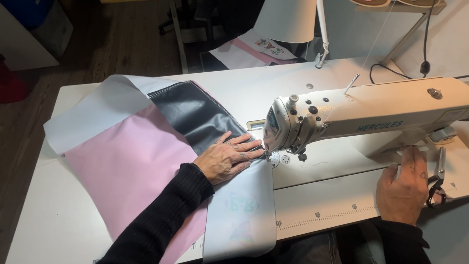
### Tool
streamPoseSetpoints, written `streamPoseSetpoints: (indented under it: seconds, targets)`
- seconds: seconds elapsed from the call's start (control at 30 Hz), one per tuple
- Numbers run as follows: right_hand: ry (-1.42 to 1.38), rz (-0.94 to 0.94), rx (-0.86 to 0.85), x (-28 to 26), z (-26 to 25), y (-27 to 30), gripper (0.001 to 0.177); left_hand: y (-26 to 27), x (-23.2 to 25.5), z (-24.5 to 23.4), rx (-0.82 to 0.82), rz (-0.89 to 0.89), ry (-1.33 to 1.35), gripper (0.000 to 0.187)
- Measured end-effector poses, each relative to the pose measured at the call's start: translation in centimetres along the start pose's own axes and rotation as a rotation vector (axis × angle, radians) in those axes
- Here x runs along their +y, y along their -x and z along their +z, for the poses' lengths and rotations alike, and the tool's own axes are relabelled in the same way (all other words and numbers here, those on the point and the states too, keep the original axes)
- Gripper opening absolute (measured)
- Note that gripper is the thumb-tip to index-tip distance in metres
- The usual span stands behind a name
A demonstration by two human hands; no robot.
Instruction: Sewing pieces of leather together using an industrial sewing machine to assemble a bag.
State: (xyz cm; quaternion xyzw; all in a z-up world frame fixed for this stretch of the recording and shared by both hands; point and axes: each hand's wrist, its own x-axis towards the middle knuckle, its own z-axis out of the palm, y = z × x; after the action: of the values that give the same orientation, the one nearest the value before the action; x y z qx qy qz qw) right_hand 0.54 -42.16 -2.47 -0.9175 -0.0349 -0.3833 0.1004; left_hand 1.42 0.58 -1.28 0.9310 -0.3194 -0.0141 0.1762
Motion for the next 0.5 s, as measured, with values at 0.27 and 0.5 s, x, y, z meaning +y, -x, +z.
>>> streamPoseSetpoints:
  seconds: [0.27, 0.5]
  targets:
    - [-0.011, 0.03, -0.02, -0.16, -0.15, -0.14, 0.041, 0.06, 0.08, 0.07, 0.006, -0.007, -0.014, 0.045]
    - [-0.048, 0.038, -0.032, -0.62, -0.91, -0.38, 0.044, 0.18, 0.72, -0.51, 0.011, 0.01, -0.022, 0.046]
